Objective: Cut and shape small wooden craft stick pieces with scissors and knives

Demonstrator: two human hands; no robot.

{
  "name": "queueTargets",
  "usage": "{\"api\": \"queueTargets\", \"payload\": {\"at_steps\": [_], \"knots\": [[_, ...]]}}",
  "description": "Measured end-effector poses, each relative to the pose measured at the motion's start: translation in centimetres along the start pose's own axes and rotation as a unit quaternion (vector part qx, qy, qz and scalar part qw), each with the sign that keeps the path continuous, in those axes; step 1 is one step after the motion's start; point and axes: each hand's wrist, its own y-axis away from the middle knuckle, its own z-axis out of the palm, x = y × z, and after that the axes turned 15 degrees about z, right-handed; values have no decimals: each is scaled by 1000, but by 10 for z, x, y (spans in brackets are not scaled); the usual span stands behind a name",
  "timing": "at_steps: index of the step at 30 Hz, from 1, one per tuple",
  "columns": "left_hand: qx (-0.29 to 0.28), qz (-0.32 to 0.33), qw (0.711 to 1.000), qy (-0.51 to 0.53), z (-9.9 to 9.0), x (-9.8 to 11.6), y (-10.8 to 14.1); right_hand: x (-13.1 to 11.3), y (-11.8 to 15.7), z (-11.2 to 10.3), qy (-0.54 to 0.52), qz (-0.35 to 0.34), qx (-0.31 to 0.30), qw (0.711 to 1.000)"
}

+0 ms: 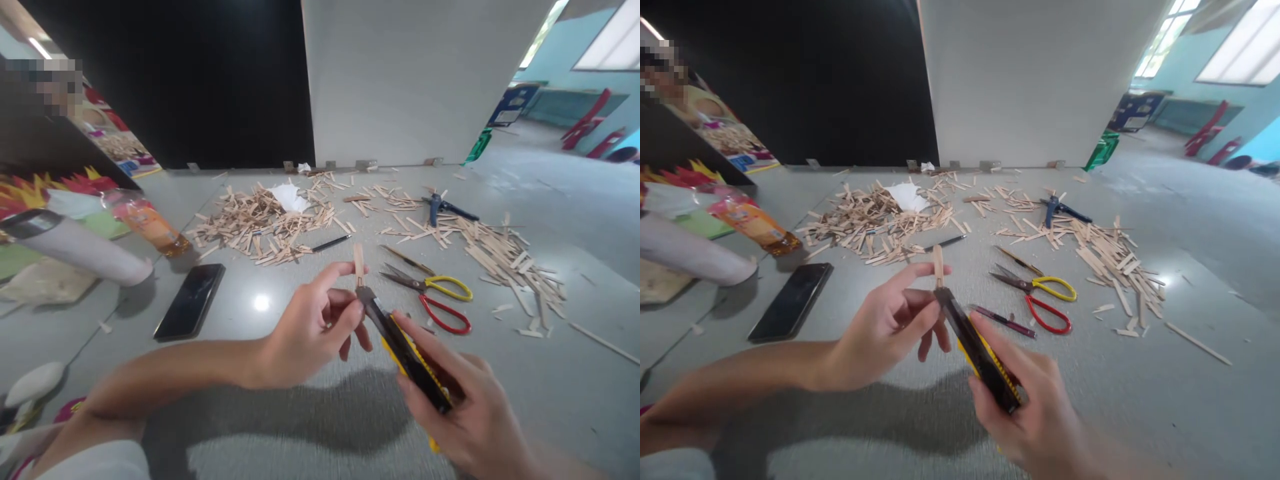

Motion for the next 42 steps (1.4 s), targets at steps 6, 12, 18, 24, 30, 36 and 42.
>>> {"api": "queueTargets", "payload": {"at_steps": [6, 12, 18, 24, 30, 36, 42], "knots": [[-12, 9, 998, -69, 4, -4, 4, 4, -2, -2, 10, -9, -17, 1000], [12, -1, 998, -57, 7, -7, 1, 15, 3, 2, -13, 1, -5, 1000], [-2, 28, 992, -119, 8, -12, 2, 17, 8, 3, -17, 4, -3, 1000], [8, 89, 969, -231, 8, -16, 5, 17, 11, 5, -10, 18, -6, 1000], [-3, 112, 954, -279, 9, -15, 7, 14, 10, 2, -16, -1, -29, 999], [-40, 145, 925, -350, 7, -21, 7, 13, 12, 3, 58, -9, -16, 998], [-25, 126, 947, -294, 8, -21, 4, 15, 13, 6, -44, 31, -19, 998]]}}
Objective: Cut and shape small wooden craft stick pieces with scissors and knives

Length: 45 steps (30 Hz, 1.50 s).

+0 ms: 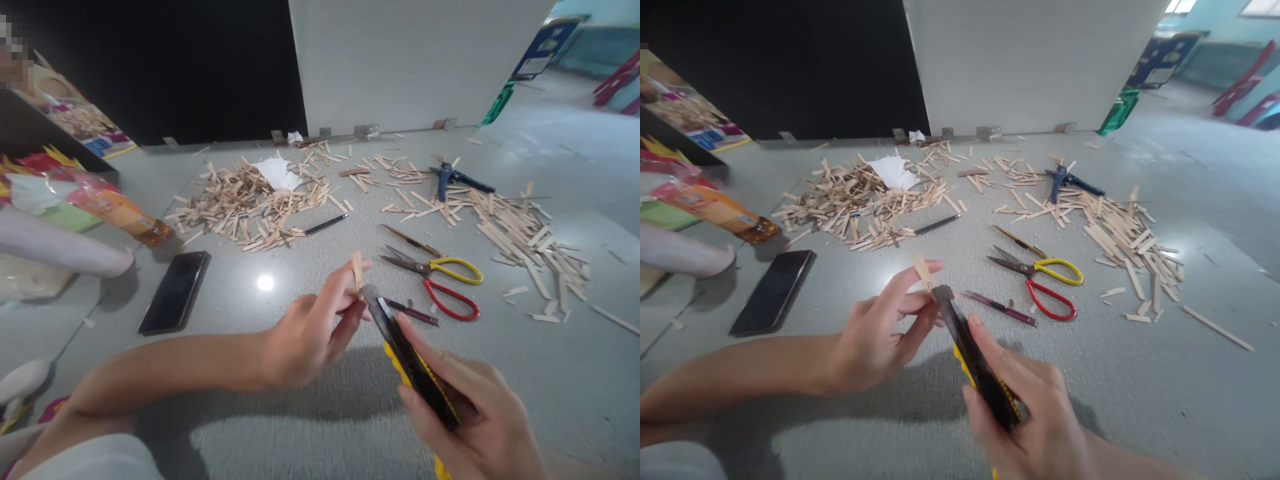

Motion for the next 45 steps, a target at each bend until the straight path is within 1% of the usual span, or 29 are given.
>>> {"api": "queueTargets", "payload": {"at_steps": [4, 8, 11, 13, 15, 16, 17, 18, 20, 22, 23, 25, 27, 28, 29, 30, 32, 33, 34, 38, 40, 42, 43, 45], "knots": [[25, -27, 994, 107, -2, 5, -1, -3, -3, -3, 5, 21, -8, 1000], [35, -55, 980, 186, -3, 7, -1, -2, -4, 0, -28, 21, -3, 999], [50, -84, 966, 239, -3, 7, -3, -2, -5, 0, -23, 10, -3, 1000], [56, -110, 955, 271, -3, 7, -5, 0, -13, -6, 3, 14, 17, 1000], [49, -143, 945, 288, -4, 5, -8, 5, -28, -18, 72, 53, 36, 995], [41, -158, 942, 292, -5, 4, -10, 10, -38, -26, 128, 85, 34, 987], [32, -170, 940, 295, -6, 2, -11, 17, -49, -36, 188, 108, 40, 975], [22, -176, 939, 295, -8, 1, -13, 26, -60, -46, 250, 139, 52, 957], [16, -174, 943, 283, -11, -2, -15, 47, -80, -67, 368, 204, 83, 904], [24, -164, 949, 268, -13, -4, -17, 69, -95, -85, 450, 249, 127, 848], [27, -161, 951, 263, -13, -5, -17, 79, -100, -93, 480, 265, 134, 826], [30, -165, 951, 261, -14, -5, -17, 95, -105, -103, 514, 295, 132, 795], [25, -176, 947, 268, -14, -6, -18, 105, -107, -107, 530, 300, 135, 781], [21, -181, 945, 272, -15, -6, -18, 108, -107, -107, 533, 286, 143, 784], [19, -183, 944, 275, -15, -6, -18, 110, -109, -106, 529, 261, 152, 793], [19, -181, 944, 276, -15, -6, -18, 111, -111, -104, 515, 228, 156, 812], [26, -174, 946, 274, -16, -6, -18, 111, -121, -95, 461, 157, 146, 861], [28, -171, 946, 275, -16, -6, -19, 111, -128, -89, 421, 132, 121, 889], [29, -170, 945, 280, -16, -5, -19, 110, -136, -82, 399, 120, 106, 903], [8, -171, 936, 308, -17, 0, -18, 108, -172, -54, 355, 104, 61, 927], [6, -169, 934, 314, -19, 3, -17, 105, -184, -45, 332, 107, 52, 936], [12, -172, 932, 320, -21, 5, -16, 97, -184, -40, 304, 106, 57, 945], [15, -174, 929, 325, -22, 6, -16, 90, -179, -38, 289, 105, 61, 950], [14, -175, 924, 341, -23, 8, -16, 69, -159, -36, 251, 100, 60, 961]]}}
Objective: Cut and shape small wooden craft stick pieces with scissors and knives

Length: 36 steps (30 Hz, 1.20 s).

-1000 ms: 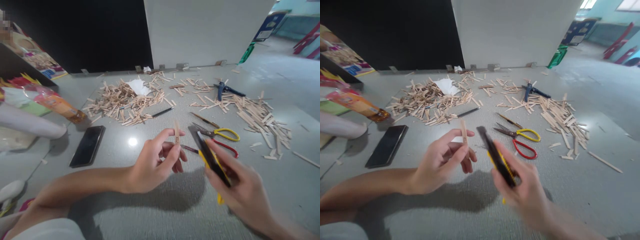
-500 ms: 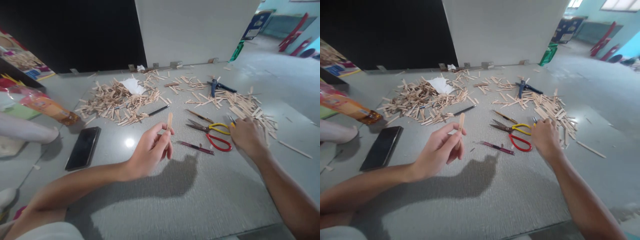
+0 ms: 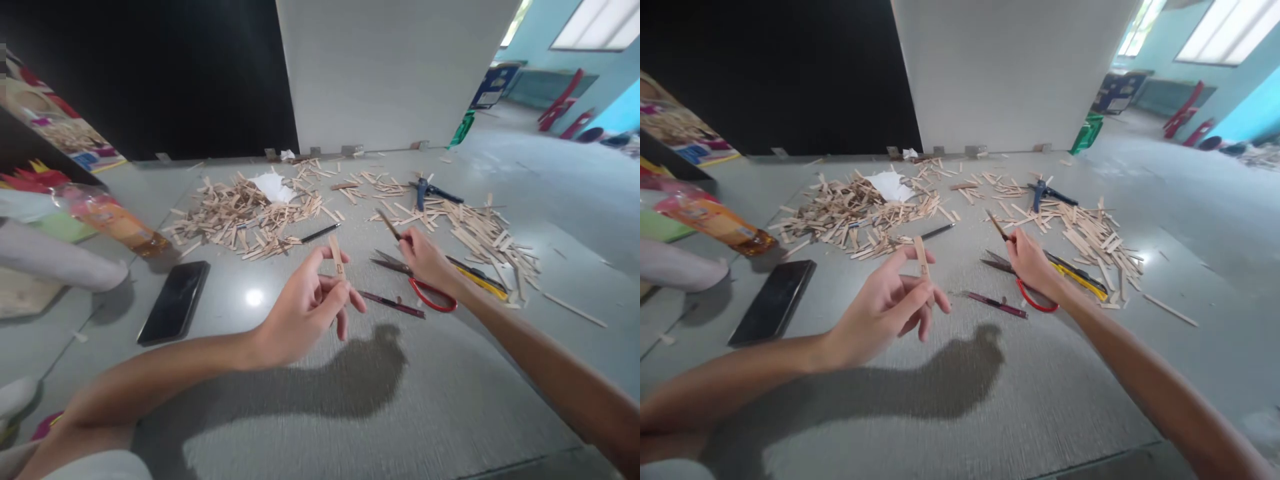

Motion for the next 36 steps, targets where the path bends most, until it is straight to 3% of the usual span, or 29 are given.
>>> {"api": "queueTargets", "payload": {"at_steps": [2, 4, 6, 10, 14, 22, 28, 33, 36], "knots": [[-9, -3, 1000, 28, 0, 1, 0, -19, 35, -13, -55, -5, -22, 998], [-20, -11, 997, 67, 1, 3, -1, -39, 73, -25, -217, 7, -72, 973], [-29, -22, 994, 106, 2, 3, 0, -55, 108, -33, -296, -5, -91, 951], [-16, -23, 990, 140, 4, 1, 4, -65, 147, -36, -318, -54, -100, 941], [-3, -4, 993, 121, 6, -6, 6, -56, 155, -33, -278, -82, -83, 953], [-12, -17, 998, 58, 5, -14, 6, -48, 152, -38, -221, -46, -118, 967], [-35, 32, 996, -72, 5, -21, 10, -51, 157, -39, -219, -13, -98, 971], [-43, 62, 987, -146, 2, -23, 11, -49, 156, -43, -263, 45, -183, 946], [-49, 66, 985, -150, 0, -21, 9, -48, 155, -44, -262, 67, -188, 944]]}}
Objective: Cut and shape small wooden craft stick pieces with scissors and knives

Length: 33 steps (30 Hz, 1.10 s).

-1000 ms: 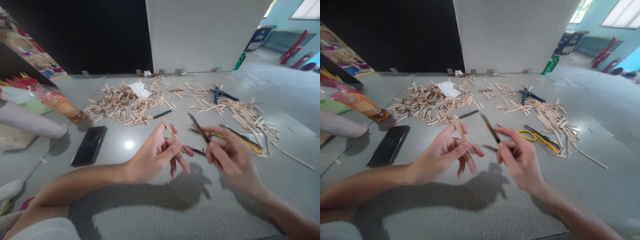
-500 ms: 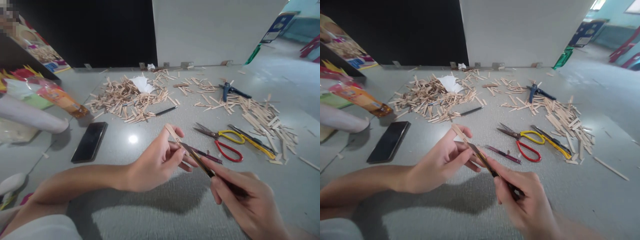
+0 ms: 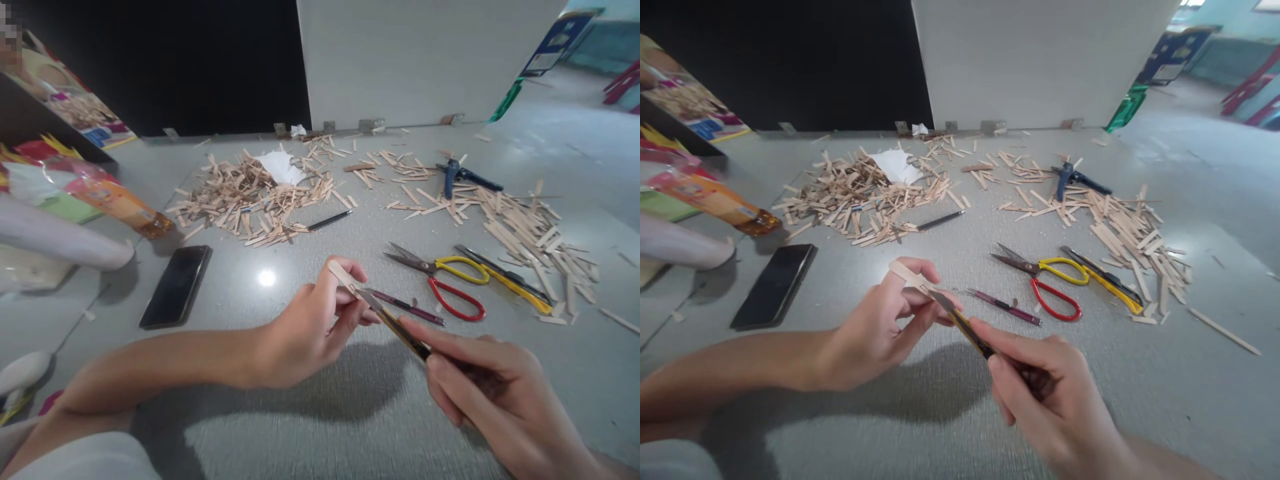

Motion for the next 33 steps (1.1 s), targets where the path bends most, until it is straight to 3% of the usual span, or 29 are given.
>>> {"api": "queueTargets", "payload": {"at_steps": [5, 11, 14, 20, 23, 26, 30, 33], "knots": [[-15, 3, 1000, -15, -1, 1, -2, 0, -2, 0, 49, -67, 35, 996], [-6, 61, 991, -115, 3, -9, 0, 6, -1, 1, -36, 22, -36, 998], [-5, 61, 992, -108, 4, -11, -1, 7, -1, 2, -46, 10, -43, 998], [-1, -15, 1000, -18, 0, 3, -2, 6, -9, 3, -36, -79, 29, 996], [31, -42, 998, -37, -8, 14, -6, 8, -13, 1, -18, -110, 56, 992], [69, -26, 993, -88, -21, 25, -13, 6, -15, -1, 16, -125, 74, 989], [26, 27, 981, -189, -34, 28, -18, 1, -17, -4, 60, -137, 78, 986], [-37, 7, 983, -182, -38, 26, -20, 2, -19, -5, 69, -145, 80, 984]]}}
